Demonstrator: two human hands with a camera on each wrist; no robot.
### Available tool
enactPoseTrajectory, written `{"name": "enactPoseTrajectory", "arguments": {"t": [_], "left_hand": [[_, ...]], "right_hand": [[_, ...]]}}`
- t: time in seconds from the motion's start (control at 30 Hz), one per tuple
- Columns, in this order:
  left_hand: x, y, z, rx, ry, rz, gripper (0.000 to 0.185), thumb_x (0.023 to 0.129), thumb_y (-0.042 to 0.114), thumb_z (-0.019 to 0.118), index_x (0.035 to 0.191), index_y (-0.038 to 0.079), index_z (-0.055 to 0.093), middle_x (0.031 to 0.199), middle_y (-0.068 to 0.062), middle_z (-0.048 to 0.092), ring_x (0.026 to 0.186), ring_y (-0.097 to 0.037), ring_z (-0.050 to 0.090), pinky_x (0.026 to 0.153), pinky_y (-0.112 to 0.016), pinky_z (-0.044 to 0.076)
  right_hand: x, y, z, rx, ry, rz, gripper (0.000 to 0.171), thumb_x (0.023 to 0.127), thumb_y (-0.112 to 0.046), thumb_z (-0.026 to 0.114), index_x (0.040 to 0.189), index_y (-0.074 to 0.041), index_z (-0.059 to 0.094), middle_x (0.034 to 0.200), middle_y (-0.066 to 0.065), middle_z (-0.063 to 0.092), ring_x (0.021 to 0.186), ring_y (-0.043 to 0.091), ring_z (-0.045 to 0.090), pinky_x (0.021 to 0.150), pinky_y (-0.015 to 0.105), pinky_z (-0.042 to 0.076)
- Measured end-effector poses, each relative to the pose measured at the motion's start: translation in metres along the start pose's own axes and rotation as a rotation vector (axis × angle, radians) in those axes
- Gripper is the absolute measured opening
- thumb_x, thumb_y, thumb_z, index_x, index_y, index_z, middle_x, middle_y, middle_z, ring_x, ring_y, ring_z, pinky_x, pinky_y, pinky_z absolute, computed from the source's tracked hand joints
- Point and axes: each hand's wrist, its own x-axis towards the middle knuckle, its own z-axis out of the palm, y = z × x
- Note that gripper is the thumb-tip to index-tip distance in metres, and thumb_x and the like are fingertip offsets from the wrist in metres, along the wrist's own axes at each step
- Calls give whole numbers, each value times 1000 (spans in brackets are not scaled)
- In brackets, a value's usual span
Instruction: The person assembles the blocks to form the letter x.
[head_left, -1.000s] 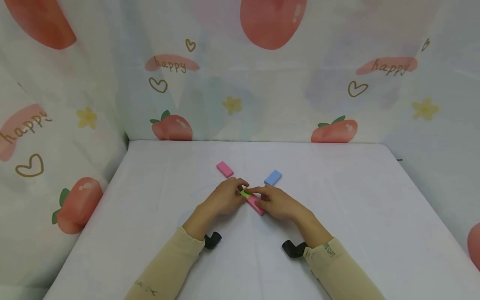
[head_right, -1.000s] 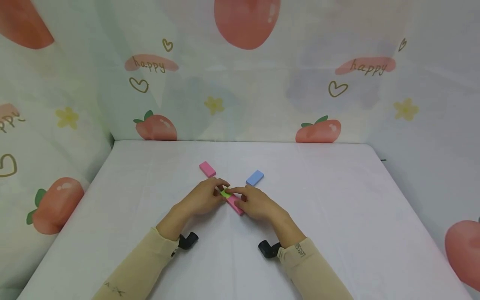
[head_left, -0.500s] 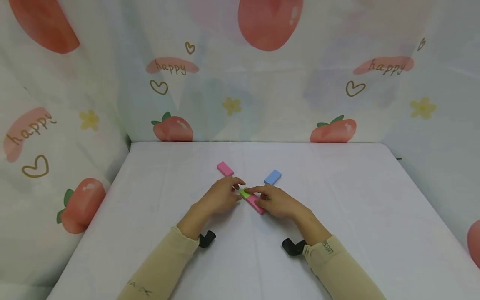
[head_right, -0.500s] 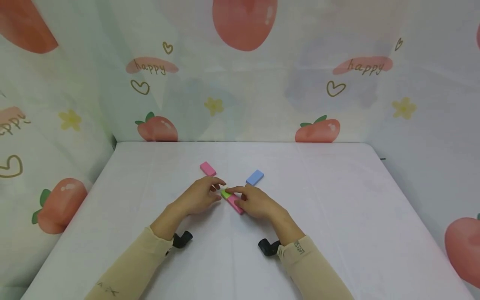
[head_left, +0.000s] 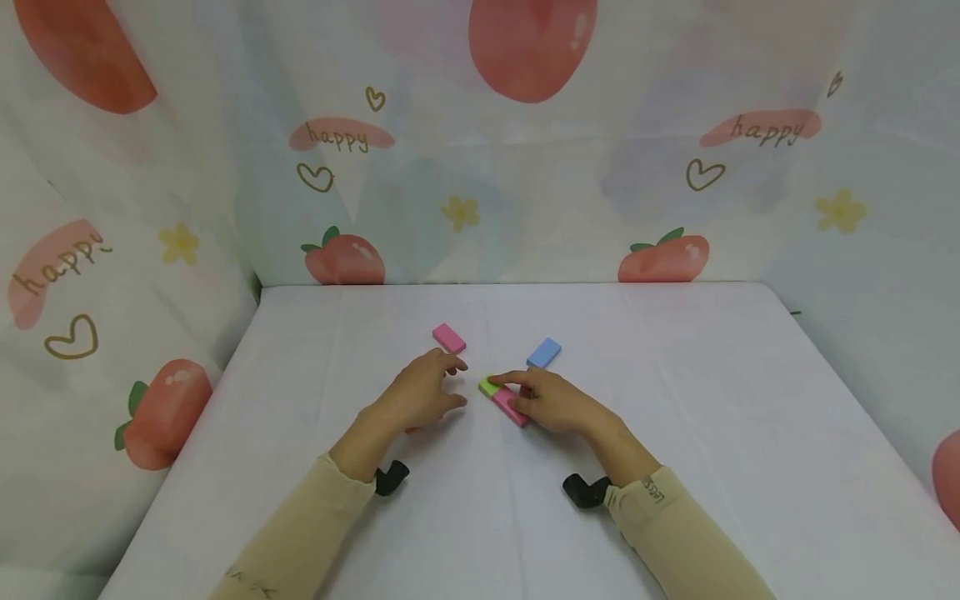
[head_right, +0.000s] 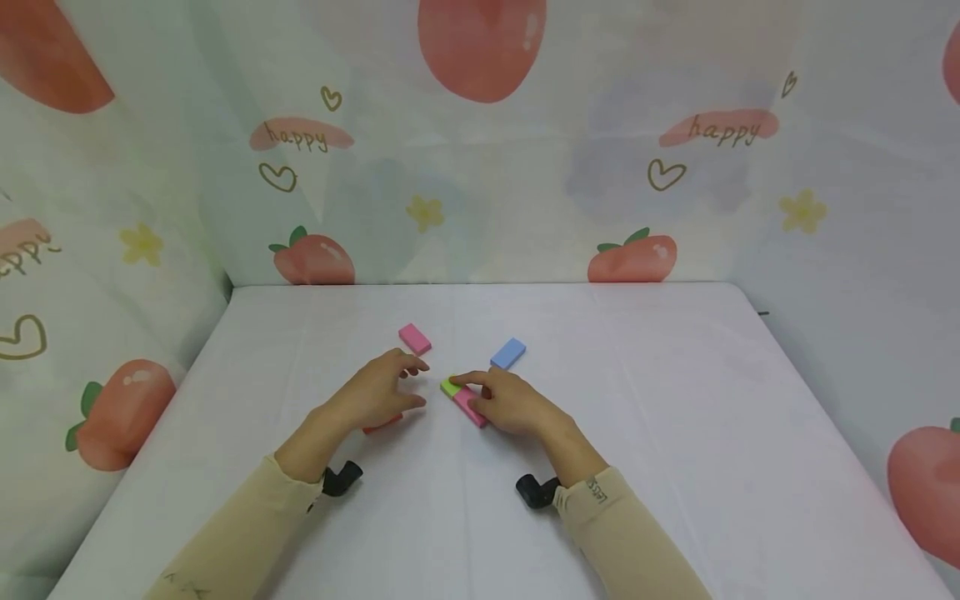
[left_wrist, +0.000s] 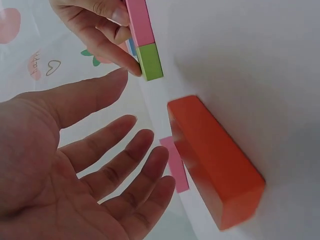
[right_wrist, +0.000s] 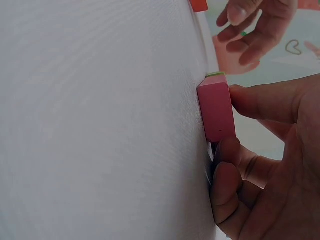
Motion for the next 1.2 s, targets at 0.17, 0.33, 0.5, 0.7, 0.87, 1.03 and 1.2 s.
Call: {"name": "enactPoseTrajectory", "arguments": {"t": [0.17, 0.33, 0.5, 0.7, 0.87, 1.03, 1.2], "left_hand": [[-6, -6, -5, 30, -12, -38, 52, 82, 30, 77, 129, 18, 59, 118, -1, 57, 106, -17, 55, 93, -36, 47], [-11, -10, -8, 41, -14, -40, 53, 81, 30, 78, 129, 16, 59, 119, -3, 58, 103, -17, 56, 94, -37, 47], [-17, -15, -10, 64, -8, -47, 53, 80, 30, 78, 127, 14, 60, 116, -3, 58, 98, -17, 55, 91, -37, 47], [-22, -22, -12, 113, -9, -83, 51, 80, 32, 78, 124, 14, 61, 111, -2, 58, 91, -15, 54, 85, -34, 48], [-27, -24, -15, 113, -15, -124, 47, 79, 34, 78, 119, 14, 63, 108, -1, 59, 90, -14, 55, 83, -33, 49], [-30, -26, -14, 116, -35, -130, 43, 79, 31, 79, 114, 13, 65, 100, 0, 59, 87, -14, 54, 81, -31, 49], [-33, -32, -9, 126, -45, -117, 34, 78, 27, 79, 107, 14, 67, 91, 2, 58, 81, -14, 53, 76, -30, 46]], "right_hand": [[3, -1, -1, -8, -9, -14, 42, 95, -17, 59, 133, -36, 58, 87, 4, 54, 75, 17, 49, 63, 31, 41], [5, -3, -2, -13, -18, -15, 42, 95, -18, 59, 133, -37, 57, 87, 4, 54, 74, 17, 50, 63, 30, 41], [7, -4, -2, -24, -23, -11, 42, 96, -20, 59, 133, -38, 56, 87, 3, 53, 75, 17, 50, 64, 30, 41], [8, -5, -3, -14, -20, -10, 41, 96, -19, 59, 133, -36, 57, 87, 4, 53, 75, 17, 49, 63, 30, 40], [7, -3, -4, -14, -8, -13, 40, 96, -19, 59, 132, -37, 58, 87, 4, 53, 74, 17, 49, 62, 30, 41], [6, 0, -3, -11, 3, -2, 40, 96, -19, 57, 132, -39, 58, 89, 4, 53, 77, 18, 49, 63, 30, 41], [4, 1, 3, 11, -2, 14, 40, 96, -20, 58, 131, -39, 58, 91, 4, 53, 81, 18, 49, 65, 31, 41]]}}
